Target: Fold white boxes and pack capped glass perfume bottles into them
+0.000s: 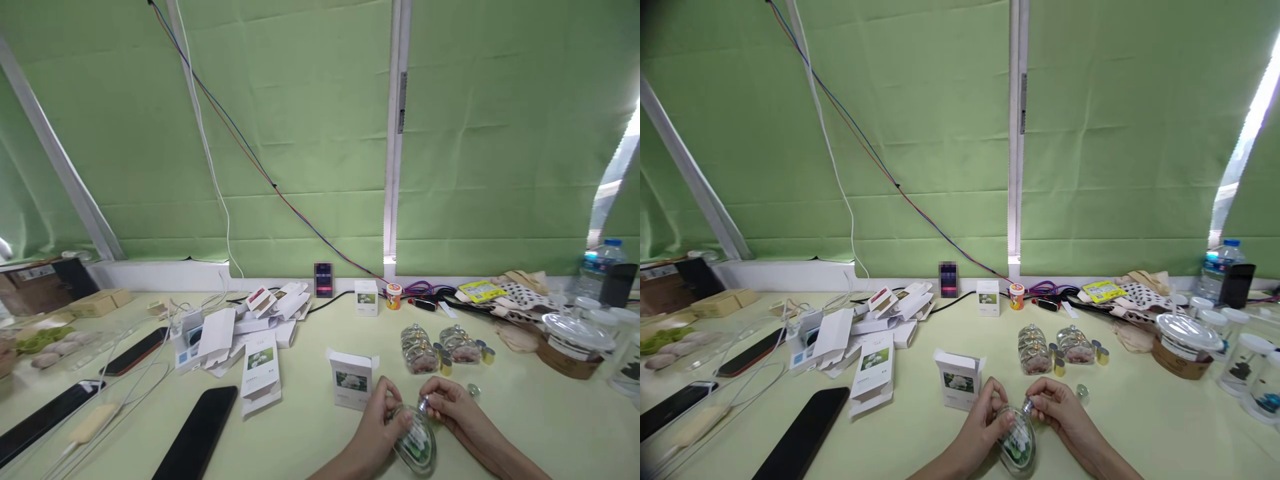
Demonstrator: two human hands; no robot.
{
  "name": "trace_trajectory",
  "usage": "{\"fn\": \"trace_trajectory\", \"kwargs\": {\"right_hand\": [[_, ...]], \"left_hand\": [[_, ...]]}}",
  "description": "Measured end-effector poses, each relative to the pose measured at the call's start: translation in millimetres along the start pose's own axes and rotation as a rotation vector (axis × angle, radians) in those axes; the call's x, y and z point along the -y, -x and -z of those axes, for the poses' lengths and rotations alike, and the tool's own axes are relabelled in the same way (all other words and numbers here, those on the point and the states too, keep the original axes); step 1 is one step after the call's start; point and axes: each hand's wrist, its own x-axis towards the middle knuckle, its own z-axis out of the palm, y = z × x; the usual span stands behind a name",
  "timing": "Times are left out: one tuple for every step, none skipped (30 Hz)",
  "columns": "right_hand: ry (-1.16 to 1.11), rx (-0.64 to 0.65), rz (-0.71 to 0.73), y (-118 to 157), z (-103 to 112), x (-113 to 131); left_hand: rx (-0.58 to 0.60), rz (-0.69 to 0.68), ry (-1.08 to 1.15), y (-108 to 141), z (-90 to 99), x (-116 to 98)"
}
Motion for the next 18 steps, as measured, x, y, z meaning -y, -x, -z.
{"fn": "trace_trajectory", "kwargs": {"right_hand": [[0.018, -0.004, 0.005, -0.4, 0.4, -0.3], [0.039, -0.003, 0.012, -0.9, 1.1, -0.7], [0.061, 0.0, 0.019, -1.7, 2.0, -1.3], [0.085, 0.006, 0.027, -2.6, 3.2, -1.9], [0.109, 0.014, 0.038, -3.6, 4.5, -2.6], [0.133, 0.027, 0.049, -4.6, 6.0, -3.3], [0.153, 0.042, 0.061, -5.5, 7.5, -3.9], [0.169, 0.055, 0.074, -6.4, 8.9, -4.6], [0.182, 0.064, 0.087, -7.2, 10.2, -5.2], [0.193, 0.069, 0.099, -7.9, 11.2, -5.9], [0.202, 0.069, 0.109, -8.4, 12.0, -6.5], [0.207, 0.068, 0.116, -8.8, 12.5, -7.0], [0.213, 0.069, 0.122, -9.1, 12.8, -7.5], [0.219, 0.08, 0.121, -9.2, 12.7, -7.9], [0.222, 0.094, 0.119, -9.2, 12.5, -8.3], [0.219, 0.107, 0.121, -9.0, 12.0, -8.6], [0.214, 0.117, 0.127, -8.8, 11.6, -8.8], [0.208, 0.125, 0.136, -8.5, 11.1, -9.1]], "left_hand": [[-0.002, -0.002, -0.005, -0.3, 0.2, 0.1], [-0.004, -0.005, -0.009, -0.7, 0.3, 0.2], [-0.004, -0.005, -0.012, -1.0, 0.5, 0.5], [-0.004, -0.004, -0.014, -1.3, 0.6, 0.7], [-0.004, -0.001, -0.016, -1.4, 0.7, 0.9], [-0.004, 0.003, -0.021, -1.5, 0.9, 1.2], [-0.004, 0.005, -0.032, -1.5, 1.1, 1.8], [-0.005, 0.004, -0.047, -1.6, 1.5, 2.6], [-0.002, -0.002, -0.066, -1.8, 2.1, 3.9], [0.0, -0.01, -0.085, -2.0, 2.9, 5.5], [0.005, -0.018, -0.103, -2.4, 3.8, 7.5], [0.01, -0.026, -0.121, -3.0, 4.7, 9.6], [0.013, -0.033, -0.137, -3.5, 5.7, 11.8], [0.014, -0.038, -0.151, -4.1, 6.6, 13.7], [0.012, -0.043, -0.162, -4.6, 7.4, 15.4], [0.012, -0.043, -0.168, -5.1, 8.0, 16.5], [0.016, -0.038, -0.169, -5.4, 8.4, 17.2], [0.02, -0.027, -0.164, -5.5, 8.6, 17.4]]}}
